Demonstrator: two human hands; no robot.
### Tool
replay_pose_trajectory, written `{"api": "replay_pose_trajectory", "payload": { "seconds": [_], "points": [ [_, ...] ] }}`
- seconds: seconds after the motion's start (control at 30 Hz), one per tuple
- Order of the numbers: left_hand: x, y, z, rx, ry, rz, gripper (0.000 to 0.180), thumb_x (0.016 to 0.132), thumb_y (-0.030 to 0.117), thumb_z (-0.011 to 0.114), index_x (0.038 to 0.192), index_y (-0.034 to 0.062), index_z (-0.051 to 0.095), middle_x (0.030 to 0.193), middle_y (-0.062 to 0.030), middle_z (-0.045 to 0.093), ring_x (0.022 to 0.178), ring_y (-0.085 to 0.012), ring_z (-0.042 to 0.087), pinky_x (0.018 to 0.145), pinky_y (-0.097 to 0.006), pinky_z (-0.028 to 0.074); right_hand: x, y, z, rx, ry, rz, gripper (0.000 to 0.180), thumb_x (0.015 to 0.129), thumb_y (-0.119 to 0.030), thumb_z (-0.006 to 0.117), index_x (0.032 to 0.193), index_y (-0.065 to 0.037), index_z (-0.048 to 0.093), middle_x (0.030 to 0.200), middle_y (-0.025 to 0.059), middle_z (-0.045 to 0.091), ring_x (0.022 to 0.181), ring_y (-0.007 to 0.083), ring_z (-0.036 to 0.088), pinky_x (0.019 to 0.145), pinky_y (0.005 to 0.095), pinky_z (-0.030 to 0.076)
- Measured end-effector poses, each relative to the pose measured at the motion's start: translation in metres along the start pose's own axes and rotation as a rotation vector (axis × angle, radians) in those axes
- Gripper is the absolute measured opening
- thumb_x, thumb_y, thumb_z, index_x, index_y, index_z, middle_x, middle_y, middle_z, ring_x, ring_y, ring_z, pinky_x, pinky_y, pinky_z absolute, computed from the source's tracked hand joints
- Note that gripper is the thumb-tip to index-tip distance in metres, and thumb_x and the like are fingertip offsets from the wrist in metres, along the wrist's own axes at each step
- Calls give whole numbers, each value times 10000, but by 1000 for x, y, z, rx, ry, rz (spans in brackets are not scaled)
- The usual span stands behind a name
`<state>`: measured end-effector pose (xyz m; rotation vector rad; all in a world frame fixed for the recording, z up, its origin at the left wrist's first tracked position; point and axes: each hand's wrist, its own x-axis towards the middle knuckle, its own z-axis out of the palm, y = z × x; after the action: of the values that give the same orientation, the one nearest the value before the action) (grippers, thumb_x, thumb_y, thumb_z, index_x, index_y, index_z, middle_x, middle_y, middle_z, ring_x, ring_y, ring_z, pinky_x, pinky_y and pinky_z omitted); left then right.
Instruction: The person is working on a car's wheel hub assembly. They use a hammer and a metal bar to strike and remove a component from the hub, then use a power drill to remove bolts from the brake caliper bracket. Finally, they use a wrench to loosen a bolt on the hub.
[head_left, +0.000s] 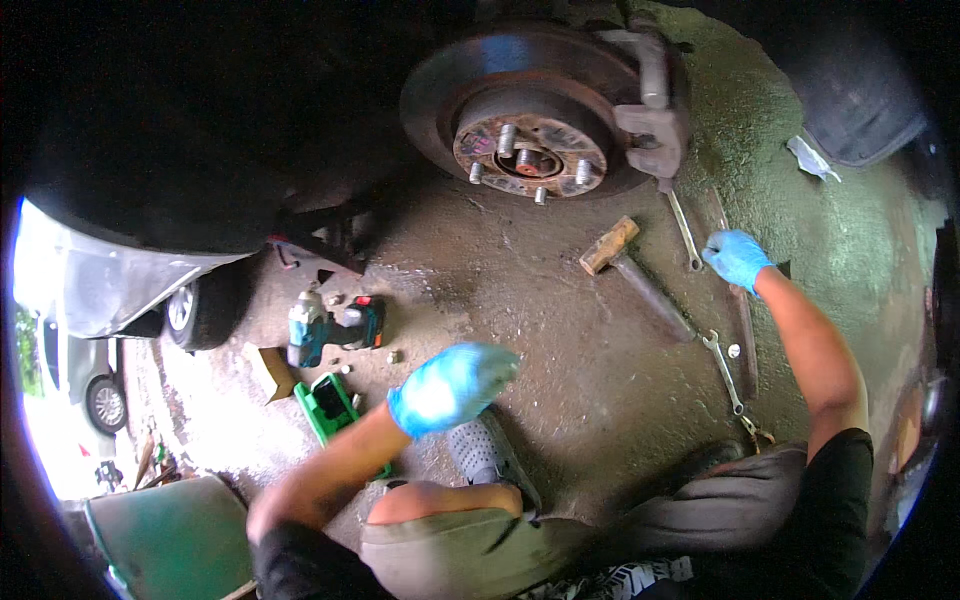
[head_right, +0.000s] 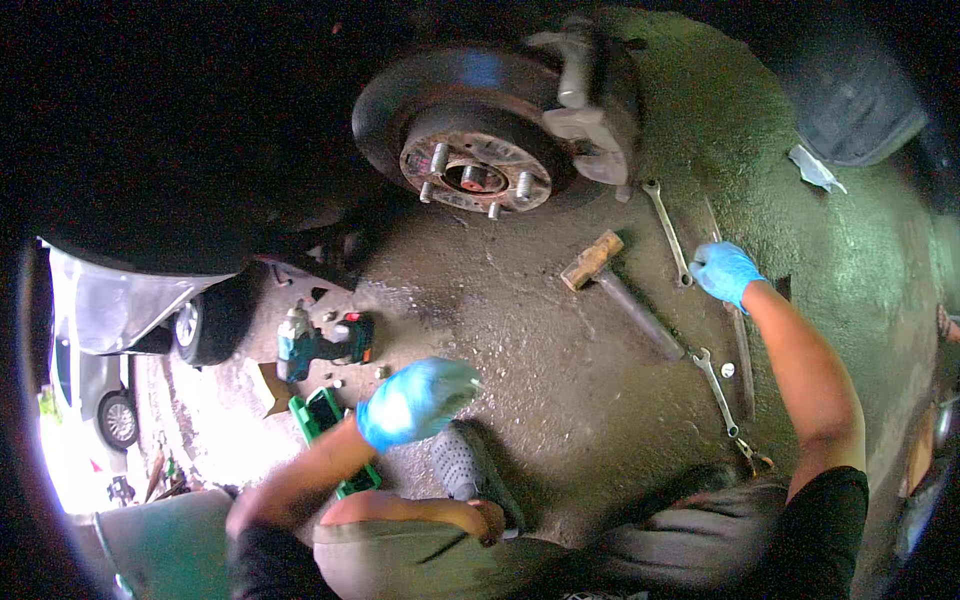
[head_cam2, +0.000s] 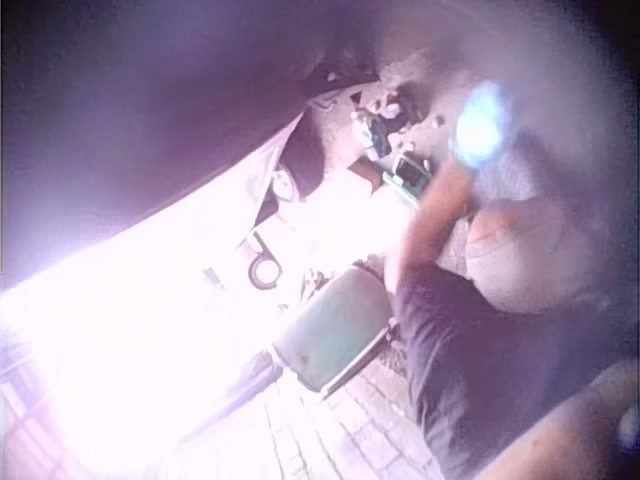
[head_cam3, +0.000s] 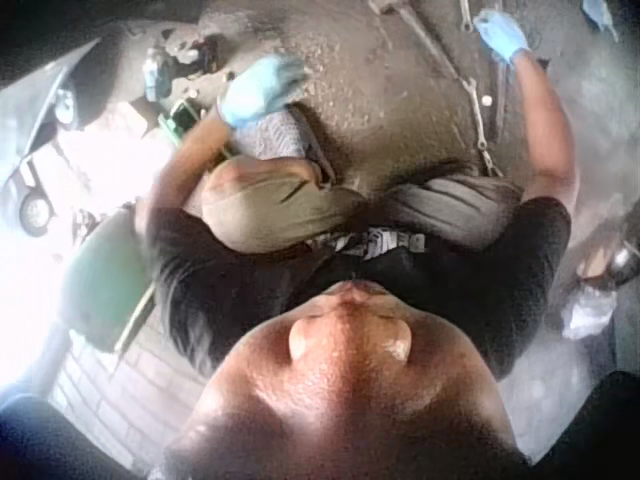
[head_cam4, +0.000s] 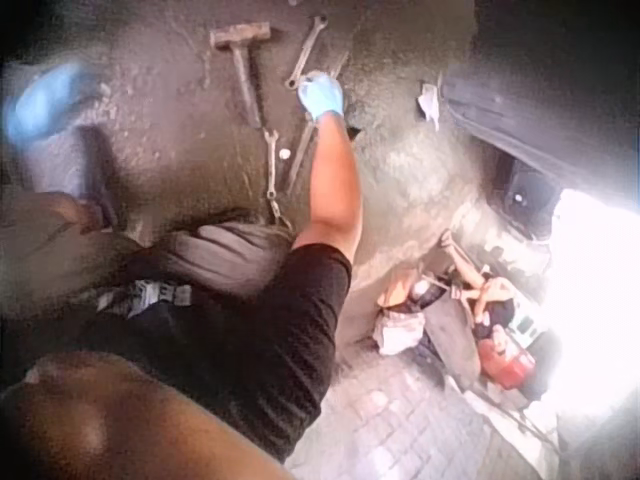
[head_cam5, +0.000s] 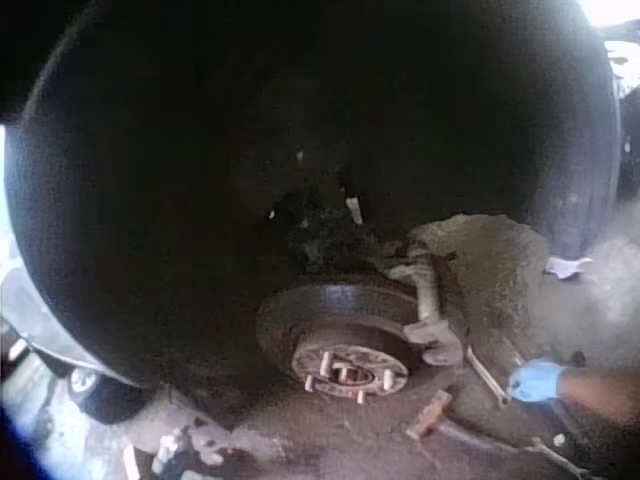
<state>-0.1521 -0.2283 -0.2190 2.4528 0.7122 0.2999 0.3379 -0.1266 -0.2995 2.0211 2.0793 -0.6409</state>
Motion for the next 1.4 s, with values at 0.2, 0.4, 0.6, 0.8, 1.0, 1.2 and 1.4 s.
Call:
{"api": "replay_pose_trajectory", "payload": {
  "seconds": [0.2,0.4,0.6,0.8,1.0,1.2,1.4],
  "points": [
    [89,-28,2,486,-218,178,204,837,119,573,1021,37,609,976,-148,600,869,-320,634,742,-409,541,27,-64,30,87,-45,-354,323,846,-332,558,888,-46,702,939,233,672,896,422,643,816,499,504],
    [184,5,108,-920,1690,-865,111,902,127,682,884,19,669,788,-24,669,696,-107,597,666,-255,492,41,-75,36,11,-132,-450,329,835,-316,557,957,-49,708,988,246,667,919,424,644,813,489,505],
    [180,27,45,-740,1879,-618,132,913,107,665,966,-14,668,840,-47,681,727,-101,601,678,-251,494,8,-57,30,55,-188,-426,351,858,-349,561,961,-47,707,992,242,669,935,419,638,830,491,495],
    [216,30,-12,-661,1780,-389,217,896,96,699,1057,-45,667,963,-67,696,824,-95,620,763,-238,509,-18,-34,12,-37,-235,-351,348,865,-362,561,969,-67,712,990,219,678,947,401,636,850,475,495],
    [218,30,-17,-715,1815,-442,194,839,68,743,992,-36,681,961,-48,677,840,-99,618,773,-240,501,-41,-30,1,-9,-172,-298,325,867,-346,571,955,-70,717,998,215,678,944,393,641,851,468,499],
    [211,23,-10,-199,1677,-441,256,785,40,776,1016,-20,684,1060,-65,606,877,-143,624,812,-260,497,-49,-23,4,-95,-199,-302,335,867,-349,564,967,-71,721,991,221,677,943,395,640,857,471,495],
    [210,9,-7,-393,1782,-267,258,816,31,752,1049,-33,662,1053,-81,632,886,-167,635,825,-281,507,-50,-40,-7,-93,-189,-316,331,868,-329,550,963,-60,718,985,219,679,932,399,639,844,469,495]
  ]
}}
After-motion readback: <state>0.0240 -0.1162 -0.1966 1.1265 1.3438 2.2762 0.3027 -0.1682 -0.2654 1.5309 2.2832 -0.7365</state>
